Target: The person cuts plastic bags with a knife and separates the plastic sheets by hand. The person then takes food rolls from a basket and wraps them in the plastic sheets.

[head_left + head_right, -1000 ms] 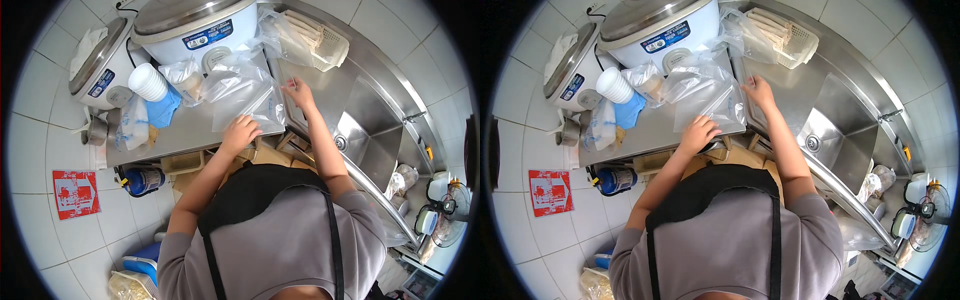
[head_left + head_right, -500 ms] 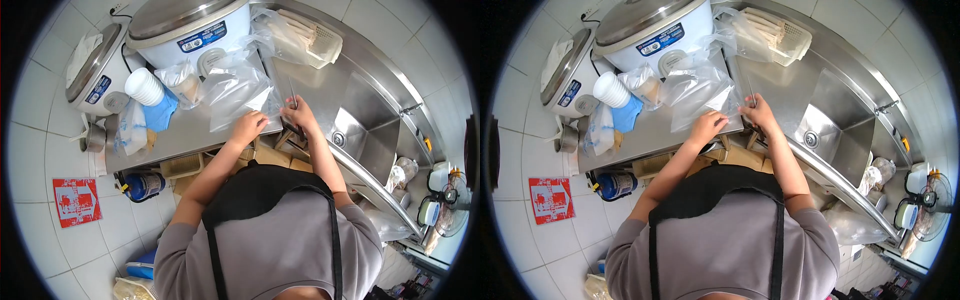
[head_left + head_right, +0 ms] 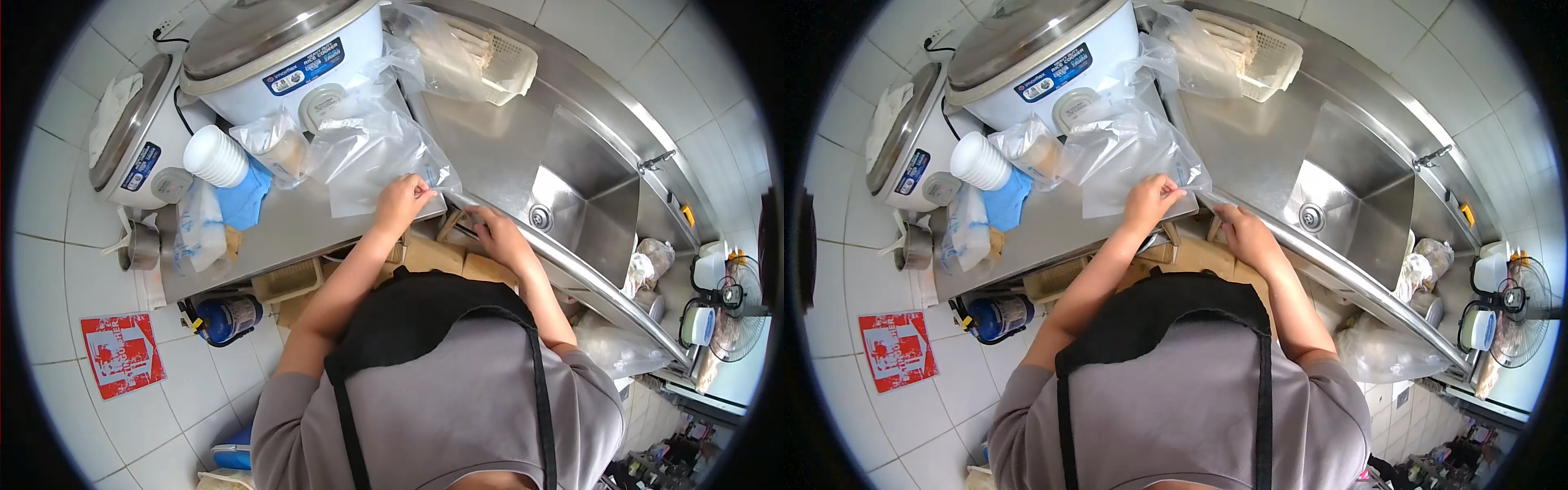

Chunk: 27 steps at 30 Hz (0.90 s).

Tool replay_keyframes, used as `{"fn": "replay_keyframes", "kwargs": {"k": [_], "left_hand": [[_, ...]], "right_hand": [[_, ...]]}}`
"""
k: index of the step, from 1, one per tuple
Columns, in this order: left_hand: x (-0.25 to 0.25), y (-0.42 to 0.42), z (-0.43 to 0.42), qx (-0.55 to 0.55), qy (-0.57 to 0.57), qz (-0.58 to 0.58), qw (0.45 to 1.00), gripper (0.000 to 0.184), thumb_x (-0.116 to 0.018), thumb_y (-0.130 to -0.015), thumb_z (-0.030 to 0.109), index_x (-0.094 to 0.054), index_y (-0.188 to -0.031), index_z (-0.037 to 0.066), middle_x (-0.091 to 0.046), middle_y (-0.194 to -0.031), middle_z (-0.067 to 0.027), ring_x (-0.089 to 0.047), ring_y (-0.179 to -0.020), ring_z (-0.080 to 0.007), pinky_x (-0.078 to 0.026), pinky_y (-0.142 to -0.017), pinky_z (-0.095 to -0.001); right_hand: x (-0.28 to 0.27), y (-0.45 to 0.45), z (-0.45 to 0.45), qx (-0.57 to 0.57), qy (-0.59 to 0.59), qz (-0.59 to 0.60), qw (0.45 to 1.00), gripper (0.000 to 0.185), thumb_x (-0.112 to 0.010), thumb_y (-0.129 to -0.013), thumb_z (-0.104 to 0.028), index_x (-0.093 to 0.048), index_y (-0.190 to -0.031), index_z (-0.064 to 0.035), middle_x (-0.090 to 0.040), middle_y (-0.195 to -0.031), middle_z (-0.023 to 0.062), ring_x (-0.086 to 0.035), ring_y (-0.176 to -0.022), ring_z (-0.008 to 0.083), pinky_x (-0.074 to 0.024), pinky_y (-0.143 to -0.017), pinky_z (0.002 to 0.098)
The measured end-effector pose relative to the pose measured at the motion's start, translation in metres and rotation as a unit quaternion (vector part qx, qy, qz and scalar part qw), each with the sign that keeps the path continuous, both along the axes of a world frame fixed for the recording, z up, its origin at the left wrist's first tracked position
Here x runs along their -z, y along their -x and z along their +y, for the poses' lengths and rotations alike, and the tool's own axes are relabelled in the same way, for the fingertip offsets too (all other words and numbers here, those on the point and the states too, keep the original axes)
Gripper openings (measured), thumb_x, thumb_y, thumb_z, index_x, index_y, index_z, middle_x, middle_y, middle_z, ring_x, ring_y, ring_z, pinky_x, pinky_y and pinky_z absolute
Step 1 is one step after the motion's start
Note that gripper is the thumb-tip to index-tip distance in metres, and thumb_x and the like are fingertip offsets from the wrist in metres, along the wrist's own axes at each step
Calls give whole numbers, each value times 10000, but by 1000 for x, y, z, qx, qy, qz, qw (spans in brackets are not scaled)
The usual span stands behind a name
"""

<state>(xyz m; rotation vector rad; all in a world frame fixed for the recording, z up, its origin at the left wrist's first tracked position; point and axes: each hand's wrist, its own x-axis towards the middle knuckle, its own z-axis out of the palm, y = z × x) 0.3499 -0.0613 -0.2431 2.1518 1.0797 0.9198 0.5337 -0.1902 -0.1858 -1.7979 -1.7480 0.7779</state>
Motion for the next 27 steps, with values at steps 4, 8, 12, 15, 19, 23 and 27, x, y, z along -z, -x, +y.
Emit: {"fn": "replay_keyframes", "kwargs": {"k": [4,8,12,15,19,23,27], "left_hand": [[0,-1,-1,12,-3,0,1000,238,-758,-723,214,-592,-757,47,-640,-758,-83,-632,-699,-239,-502,-621,-345],[-3,-3,-4,34,-60,30,997,235,-756,-707,193,-586,-795,57,-627,-823,-63,-610,-791,-244,-494,-666,-349],[0,-3,-7,71,-120,57,989,195,-716,-723,140,-578,-840,68,-597,-865,-50,-572,-858,-259,-481,-707,-363],[3,-4,-9,73,-141,67,985,138,-674,-745,96,-578,-841,67,-580,-844,-56,-568,-833,-266,-482,-701,-372],[4,-5,-11,68,-138,31,988,126,-667,-736,54,-577,-823,63,-575,-809,-57,-570,-810,-267,-475,-688,-379],[4,-6,-11,74,-154,27,985,114,-658,-735,43,-567,-801,60,-571,-802,-58,-566,-805,-271,-473,-684,-376],[3,-4,-11,81,-147,50,985,166,-674,-722,62,-553,-837,61,-566,-858,-63,-550,-843,-280,-457,-726,-391]], "right_hand": [[15,3,4,45,-31,-14,998,339,-526,-851,-38,-535,-1190,-57,-622,-1049,233,-574,-1008,412,-466,-842,416],[16,11,7,53,-29,3,998,330,-529,-844,-43,-510,-1173,-26,-603,-1030,267,-574,-973,431,-463,-830,457],[14,24,14,71,32,-15,997,309,-531,-834,-34,-475,-1133,25,-588,-992,306,-573,-949,451,-460,-827,483],[25,26,15,111,1,-47,993,304,-528,-834,-27,-445,-1113,57,-582,-978,325,-578,-931,458,-462,-824,489],[16,35,11,77,51,-22,995,307,-527,-833,-24,-430,-1109,72,-580,-958,338,-588,-898,464,-471,-803,493],[21,41,16,80,2,-40,996,246,-505,-845,-24,-421,-1061,59,-571,-975,349,-588,-891,470,-475,-783,506],[34,34,23,142,2,-53,988,208,-485,-862,-34,-403,-1034,48,-568,-980,351,-589,-885,474,-477,-761,514]]}}
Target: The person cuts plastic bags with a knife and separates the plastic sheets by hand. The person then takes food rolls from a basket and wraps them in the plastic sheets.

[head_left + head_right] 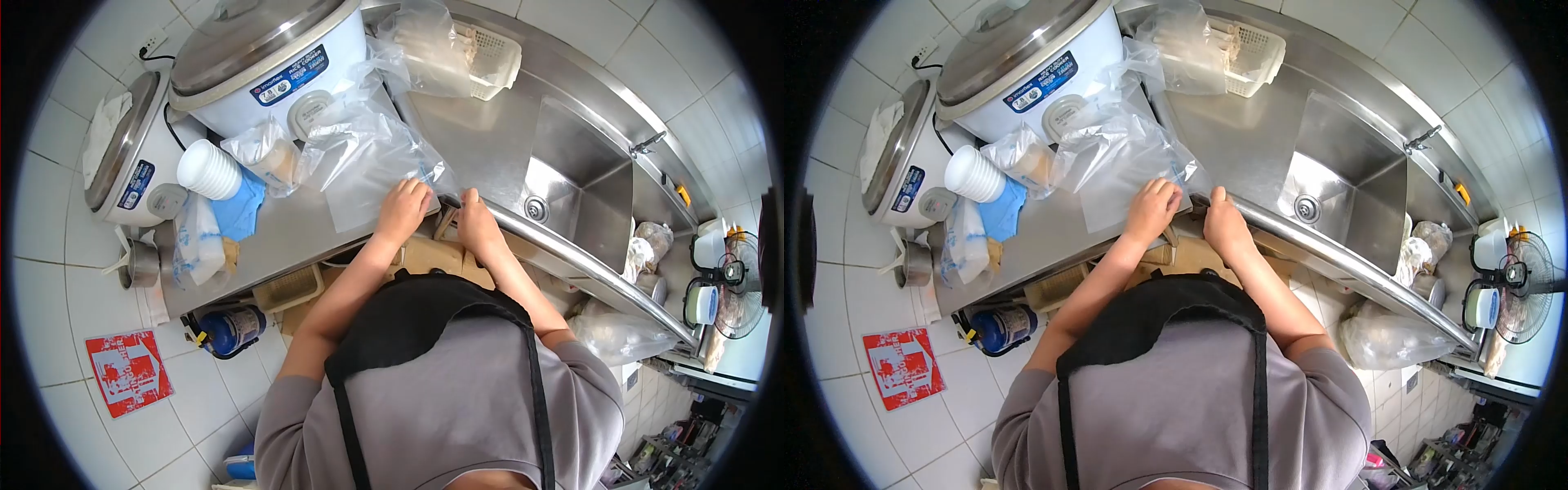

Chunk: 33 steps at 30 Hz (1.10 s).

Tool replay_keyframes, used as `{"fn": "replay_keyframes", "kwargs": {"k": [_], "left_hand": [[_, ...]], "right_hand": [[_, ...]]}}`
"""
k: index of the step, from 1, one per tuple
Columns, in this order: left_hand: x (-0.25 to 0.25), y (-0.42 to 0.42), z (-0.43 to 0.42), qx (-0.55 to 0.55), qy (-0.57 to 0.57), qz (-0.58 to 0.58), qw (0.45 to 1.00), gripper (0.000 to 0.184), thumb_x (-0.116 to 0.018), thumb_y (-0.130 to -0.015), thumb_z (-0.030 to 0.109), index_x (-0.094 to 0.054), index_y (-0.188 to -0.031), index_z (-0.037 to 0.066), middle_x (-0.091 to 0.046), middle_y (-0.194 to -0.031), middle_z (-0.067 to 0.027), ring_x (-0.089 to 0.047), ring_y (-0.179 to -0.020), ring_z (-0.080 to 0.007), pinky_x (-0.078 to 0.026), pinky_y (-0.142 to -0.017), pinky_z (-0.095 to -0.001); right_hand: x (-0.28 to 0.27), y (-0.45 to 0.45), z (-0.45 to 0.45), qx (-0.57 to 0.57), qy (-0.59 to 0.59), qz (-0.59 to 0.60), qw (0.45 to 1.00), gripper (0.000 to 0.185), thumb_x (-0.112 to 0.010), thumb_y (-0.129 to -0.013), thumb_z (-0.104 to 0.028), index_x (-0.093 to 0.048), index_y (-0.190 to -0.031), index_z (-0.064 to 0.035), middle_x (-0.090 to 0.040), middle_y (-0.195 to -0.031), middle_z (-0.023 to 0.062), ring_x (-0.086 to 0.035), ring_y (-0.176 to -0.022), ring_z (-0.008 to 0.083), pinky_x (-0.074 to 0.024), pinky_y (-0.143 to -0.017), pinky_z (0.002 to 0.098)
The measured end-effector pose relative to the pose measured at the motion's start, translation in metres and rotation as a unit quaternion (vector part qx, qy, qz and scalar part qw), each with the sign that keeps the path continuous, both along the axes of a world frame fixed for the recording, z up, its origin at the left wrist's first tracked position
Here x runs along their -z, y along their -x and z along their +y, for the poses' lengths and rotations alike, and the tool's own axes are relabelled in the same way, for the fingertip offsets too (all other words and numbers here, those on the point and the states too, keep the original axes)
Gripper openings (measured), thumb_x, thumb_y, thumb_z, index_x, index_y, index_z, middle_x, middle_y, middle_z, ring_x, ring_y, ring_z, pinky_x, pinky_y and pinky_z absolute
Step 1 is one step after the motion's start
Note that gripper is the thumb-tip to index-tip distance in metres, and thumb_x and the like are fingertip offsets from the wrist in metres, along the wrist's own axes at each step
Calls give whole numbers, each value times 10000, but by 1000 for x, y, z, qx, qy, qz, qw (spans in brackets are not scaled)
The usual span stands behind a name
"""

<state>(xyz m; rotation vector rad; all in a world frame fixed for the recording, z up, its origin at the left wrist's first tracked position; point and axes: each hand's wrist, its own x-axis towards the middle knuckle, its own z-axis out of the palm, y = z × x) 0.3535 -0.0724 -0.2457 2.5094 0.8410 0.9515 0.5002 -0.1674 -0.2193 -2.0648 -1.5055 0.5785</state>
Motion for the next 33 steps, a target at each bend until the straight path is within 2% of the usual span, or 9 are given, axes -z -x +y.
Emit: {"fn": "replay_keyframes", "kwargs": {"k": [3,6,9,12,15,20,26,33], "left_hand": [[-6,-5,-6,-42,-47,-27,998,252,-697,-706,104,-535,-894,66,-550,-932,-71,-530,-895,-283,-430,-763,-406],[-10,-15,-6,-29,-58,41,997,325,-716,-695,149,-520,-943,73,-530,-987,-77,-510,-949,-284,-412,-784,-411],[-5,-30,1,-41,-68,85,993,277,-696,-720,154,-532,-930,79,-548,-923,-73,-533,-904,-278,-421,-759,-394],[14,-39,11,-33,-73,43,996,183,-661,-758,133,-549,-894,81,-560,-849,-70,-556,-851,-280,-436,-753,-396],[20,-38,12,-20,-92,9,996,63,-594,-775,87,-549,-819,88,-544,-774,-59,-568,-781,-263,-465,-692,-389],[21,-37,10,10,-96,-12,995,65,-607,-769,97,-543,-777,91,-536,-772,-44,-563,-773,-241,-492,-668,-357],[20,-35,9,16,-108,8,994,73,-611,-765,103,-537,-767,101,-533,-760,-32,-560,-769,-229,-493,-655,-340],[22,-34,11,22,-100,-15,995,80,-612,-769,113,-533,-752,105,-532,-750,-22,-561,-763,-217,-497,-614,-341]], "right_hand": [[1,2,-3,-22,-7,6,1000,198,-481,-868,-40,-396,-1027,41,-574,-964,346,-593,-860,476,-480,-736,516],[1,6,-1,-34,-5,11,999,215,-487,-875,-57,-389,-1042,37,-583,-965,331,-597,-845,471,-479,-722,518],[-5,6,5,-33,-3,-22,999,237,-497,-879,-71,-385,-1061,31,-590,-976,314,-602,-839,463,-480,-713,515],[-5,-3,7,-23,-6,-45,999,256,-501,-880,-75,-381,-1083,25,-593,-985,306,-605,-835,458,-480,-707,510],[-9,-16,3,-2,-1,-46,999,266,-500,-880,-70,-381,-1100,21,-591,-993,308,-605,-833,457,-482,-702,507],[2,-16,-5,-6,-45,-51,998,269,-501,-871,-51,-388,-1104,23,-586,-1006,314,-603,-839,455,-484,-705,500],[-12,-17,7,-16,14,-63,998,253,-491,-874,-55,-390,-1094,19,-587,-997,311,-604,-836,449,-482,-703,503],[7,-32,2,-30,-39,-86,995,234,-492,-871,-70,-396,-1073,-1,-600,-974,282,-609,-813,438,-487,-674,502]]}}
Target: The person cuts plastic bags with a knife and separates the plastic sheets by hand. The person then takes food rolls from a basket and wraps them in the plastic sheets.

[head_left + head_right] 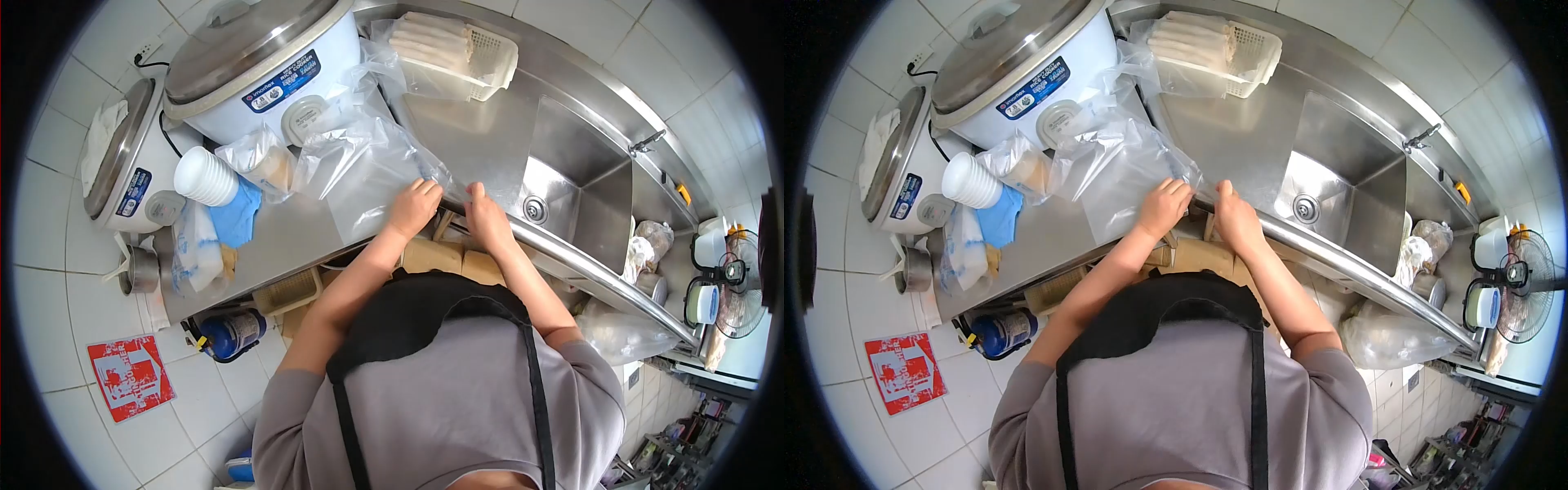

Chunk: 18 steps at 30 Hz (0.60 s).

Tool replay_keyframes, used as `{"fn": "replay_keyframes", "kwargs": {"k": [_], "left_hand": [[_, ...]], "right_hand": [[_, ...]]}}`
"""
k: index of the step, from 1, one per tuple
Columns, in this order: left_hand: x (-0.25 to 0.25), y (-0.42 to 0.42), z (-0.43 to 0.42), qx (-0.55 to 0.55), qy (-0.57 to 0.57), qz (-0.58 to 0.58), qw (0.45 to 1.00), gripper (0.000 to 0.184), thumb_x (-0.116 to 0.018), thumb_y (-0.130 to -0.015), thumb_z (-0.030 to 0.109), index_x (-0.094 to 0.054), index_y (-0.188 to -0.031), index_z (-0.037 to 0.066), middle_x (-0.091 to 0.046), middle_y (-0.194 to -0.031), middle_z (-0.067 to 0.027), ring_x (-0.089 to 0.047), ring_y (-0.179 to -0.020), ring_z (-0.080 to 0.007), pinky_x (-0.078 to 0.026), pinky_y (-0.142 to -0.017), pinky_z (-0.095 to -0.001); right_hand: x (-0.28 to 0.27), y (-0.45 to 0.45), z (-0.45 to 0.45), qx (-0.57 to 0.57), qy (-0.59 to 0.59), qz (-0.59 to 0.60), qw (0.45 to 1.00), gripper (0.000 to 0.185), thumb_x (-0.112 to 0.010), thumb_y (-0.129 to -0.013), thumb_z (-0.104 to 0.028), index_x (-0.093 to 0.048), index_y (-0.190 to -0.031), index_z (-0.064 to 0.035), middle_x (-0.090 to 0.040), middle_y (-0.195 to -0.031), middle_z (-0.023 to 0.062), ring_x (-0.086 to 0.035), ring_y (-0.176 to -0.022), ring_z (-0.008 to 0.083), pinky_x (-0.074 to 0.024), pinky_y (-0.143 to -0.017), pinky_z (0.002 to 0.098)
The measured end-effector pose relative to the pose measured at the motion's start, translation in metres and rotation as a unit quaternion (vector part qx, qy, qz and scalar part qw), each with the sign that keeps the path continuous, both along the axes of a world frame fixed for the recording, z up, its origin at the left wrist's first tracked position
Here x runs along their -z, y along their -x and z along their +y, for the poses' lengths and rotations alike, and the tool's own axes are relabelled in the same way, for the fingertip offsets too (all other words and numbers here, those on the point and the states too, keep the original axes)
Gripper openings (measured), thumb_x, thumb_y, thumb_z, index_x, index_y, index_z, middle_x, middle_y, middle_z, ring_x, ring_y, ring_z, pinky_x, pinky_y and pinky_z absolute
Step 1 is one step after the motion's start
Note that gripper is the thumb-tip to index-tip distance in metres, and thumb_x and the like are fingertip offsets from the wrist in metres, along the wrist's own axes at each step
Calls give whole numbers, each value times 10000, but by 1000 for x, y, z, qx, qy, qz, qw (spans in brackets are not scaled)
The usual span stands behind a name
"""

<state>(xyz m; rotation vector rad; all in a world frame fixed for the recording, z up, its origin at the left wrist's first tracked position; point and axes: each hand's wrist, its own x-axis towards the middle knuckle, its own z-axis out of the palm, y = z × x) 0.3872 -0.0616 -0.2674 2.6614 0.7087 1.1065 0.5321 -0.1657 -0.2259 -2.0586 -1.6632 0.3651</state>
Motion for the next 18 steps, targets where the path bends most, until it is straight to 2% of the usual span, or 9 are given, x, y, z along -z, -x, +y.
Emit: {"fn": "replay_keyframes", "kwargs": {"k": [8,14,18], "left_hand": [[-2,4,-3,32,4,11,999,85,-633,-786,124,-571,-775,67,-573,-775,-58,-565,-761,-247,-488,-634,-359],[-8,7,-5,50,20,-2,999,90,-637,-802,118,-575,-788,55,-580,-773,-75,-570,-749,-270,-486,-638,-360],[-29,26,-11,53,88,-58,993,60,-654,-786,79,-605,-813,56,-609,-820,-76,-592,-757,-273,-489,-630,-349]], "right_hand": [[9,-19,74,-40,-66,-78,994,245,-490,-831,-38,-401,-1058,-11,-593,-950,230,-621,-777,416,-509,-656,492],[-17,-35,124,-105,-70,-163,979,400,-445,-825,0,-420,-1212,-101,-569,-946,200,-627,-780,384,-517,-651,470],[-41,-39,131,-139,-106,-147,974,452,-447,-829,-1,-466,-1261,-133,-560,-971,186,-616,-788,385,-515,-660,460]]}}
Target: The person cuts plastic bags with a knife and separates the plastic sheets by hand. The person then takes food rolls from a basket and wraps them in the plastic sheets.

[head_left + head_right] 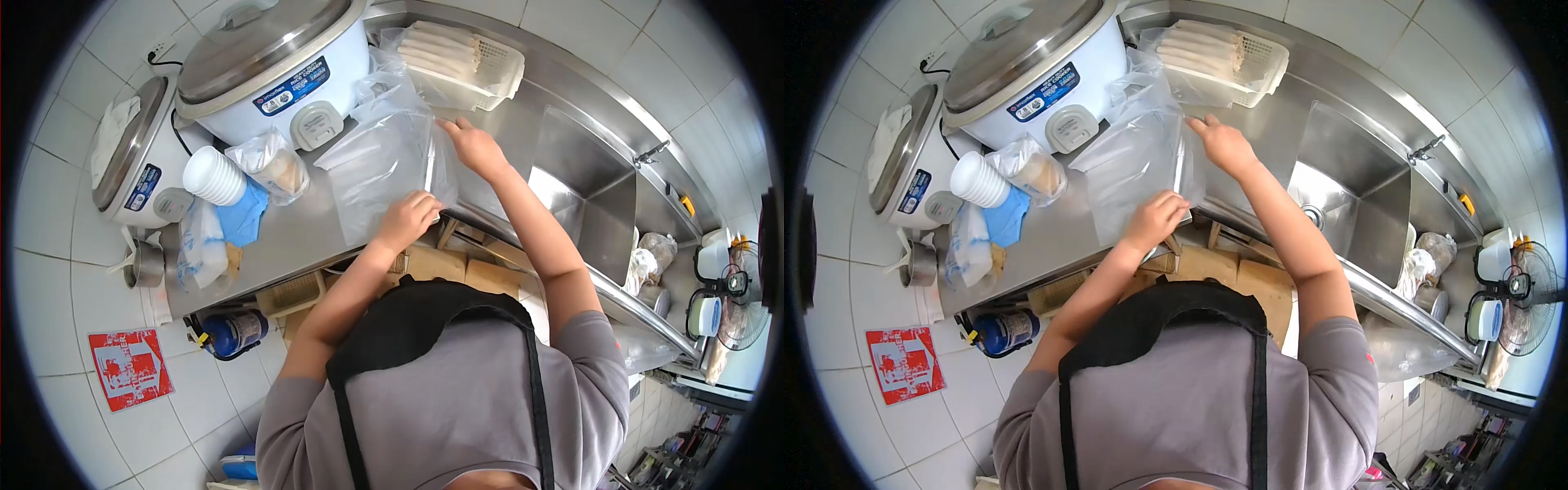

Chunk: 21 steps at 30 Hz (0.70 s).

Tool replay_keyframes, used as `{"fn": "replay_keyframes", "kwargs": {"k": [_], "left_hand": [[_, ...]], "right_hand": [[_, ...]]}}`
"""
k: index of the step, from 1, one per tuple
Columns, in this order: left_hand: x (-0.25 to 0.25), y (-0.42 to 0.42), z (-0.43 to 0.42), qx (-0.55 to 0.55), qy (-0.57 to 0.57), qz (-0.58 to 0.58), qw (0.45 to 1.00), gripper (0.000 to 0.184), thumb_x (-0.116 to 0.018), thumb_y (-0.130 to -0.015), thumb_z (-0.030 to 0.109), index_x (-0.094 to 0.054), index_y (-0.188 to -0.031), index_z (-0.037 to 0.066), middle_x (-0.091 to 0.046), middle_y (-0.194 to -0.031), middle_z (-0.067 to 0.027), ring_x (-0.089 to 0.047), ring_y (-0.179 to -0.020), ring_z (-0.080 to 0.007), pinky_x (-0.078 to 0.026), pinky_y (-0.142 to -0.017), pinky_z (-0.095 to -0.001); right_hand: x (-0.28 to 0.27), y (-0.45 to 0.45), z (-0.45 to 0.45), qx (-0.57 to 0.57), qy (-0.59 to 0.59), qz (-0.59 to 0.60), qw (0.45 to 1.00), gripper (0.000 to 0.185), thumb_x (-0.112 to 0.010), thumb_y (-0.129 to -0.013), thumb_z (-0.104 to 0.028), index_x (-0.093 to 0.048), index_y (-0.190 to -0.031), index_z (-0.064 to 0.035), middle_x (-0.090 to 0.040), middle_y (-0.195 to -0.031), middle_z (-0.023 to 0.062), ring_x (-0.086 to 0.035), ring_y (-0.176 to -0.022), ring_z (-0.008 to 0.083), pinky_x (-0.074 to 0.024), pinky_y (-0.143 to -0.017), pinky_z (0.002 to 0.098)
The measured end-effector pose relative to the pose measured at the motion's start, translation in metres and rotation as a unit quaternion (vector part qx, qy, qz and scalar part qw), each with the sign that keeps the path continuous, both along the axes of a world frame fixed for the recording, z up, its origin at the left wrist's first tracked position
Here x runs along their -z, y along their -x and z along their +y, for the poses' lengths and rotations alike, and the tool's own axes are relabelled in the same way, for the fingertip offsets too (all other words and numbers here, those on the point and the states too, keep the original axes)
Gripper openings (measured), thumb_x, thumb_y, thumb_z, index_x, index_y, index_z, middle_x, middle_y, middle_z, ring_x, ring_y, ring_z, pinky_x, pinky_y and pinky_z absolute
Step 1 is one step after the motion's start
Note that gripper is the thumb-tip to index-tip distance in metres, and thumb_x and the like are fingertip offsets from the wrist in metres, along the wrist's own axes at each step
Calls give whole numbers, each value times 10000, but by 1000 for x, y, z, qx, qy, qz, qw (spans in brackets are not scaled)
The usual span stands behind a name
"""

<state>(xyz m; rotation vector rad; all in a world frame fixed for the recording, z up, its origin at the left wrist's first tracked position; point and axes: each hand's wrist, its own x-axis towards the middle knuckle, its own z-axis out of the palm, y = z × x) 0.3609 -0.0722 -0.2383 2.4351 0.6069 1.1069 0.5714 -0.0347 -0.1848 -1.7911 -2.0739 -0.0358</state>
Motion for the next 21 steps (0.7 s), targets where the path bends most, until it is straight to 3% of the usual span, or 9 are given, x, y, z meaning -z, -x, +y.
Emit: {"fn": "replay_keyframes", "kwargs": {"k": [3,5,6,8,11,14,17,18,21], "left_hand": [[-50,32,7,-37,-49,-6,998,60,-660,-778,55,-623,-825,63,-629,-853,-69,-607,-756,-252,-493,-625,-329],[-95,51,8,-48,-141,-11,989,100,-668,-746,38,-630,-834,66,-629,-851,-52,-606,-756,-230,-493,-625,-323],[-110,61,7,-33,-179,14,983,121,-670,-734,36,-635,-846,66,-628,-854,-50,-605,-761,-228,-494,-634,-324],[-127,81,5,-4,-257,62,964,166,-673,-709,34,-646,-870,65,-628,-860,-46,-603,-770,-224,-496,-654,-328],[-118,111,-11,44,-255,148,955,208,-670,-679,31,-660,-886,53,-626,-875,-44,-596,-814,-217,-493,-702,-332],[-72,145,-31,78,-143,252,954,361,-704,-701,85,-612,-1049,54,-605,-982,-76,-586,-872,-239,-487,-766,-348],[-62,147,-66,-24,173,228,958,594,-745,-714,144,-471,-1232,53,-551,-1071,-103,-572,-902,-250,-473,-815,-357],[-63,145,-69,-23,227,173,958,750,-759,-723,179,-332,-1325,44,-512,-1103,-116,-568,-919,-259,-460,-855,-360],[-72,123,-69,-108,232,21,966,719,-722,-742,123,-325,-1335,36,-512,-1084,-145,-562,-934,-255,-464,-871,-353]], "right_hand": [[-17,6,-7,5,-74,87,993,405,-449,-858,-14,-497,-1246,-120,-552,-971,184,-597,-817,399,-501,-666,460],[-41,18,-22,18,-161,177,971,373,-451,-878,-20,-504,-1235,-114,-547,-970,186,-581,-837,411,-491,-677,459],[-44,23,-30,43,-159,231,959,368,-496,-882,1,-523,-1234,-105,-565,-970,186,-577,-843,368,-466,-723,409],[-29,35,-49,41,-148,244,958,350,-499,-876,1,-520,-1217,-73,-568,-1005,197,-573,-887,383,-464,-752,418],[-4,58,-87,33,-58,258,964,294,-501,-865,3,-506,-1159,-1,-566,-1051,230,-552,-967,415,-457,-797,436],[32,72,-112,29,65,264,962,273,-489,-862,7,-443,-1131,14,-539,-1072,286,-552,-942,455,-461,-779,472],[55,76,-121,16,139,253,957,273,-483,-872,-14,-400,-1131,11,-519,-1090,315,-554,-904,479,-463,-760,501],[57,78,-122,11,152,249,956,273,-482,-876,-24,-391,-1131,10,-514,-1099,319,-556,-893,484,-463,-755,510],[64,83,-124,-1,177,236,956,259,-464,-884,-49,-375,-1118,19,-507,-1088,319,-564,-872,485,-471,-738,529]]}}
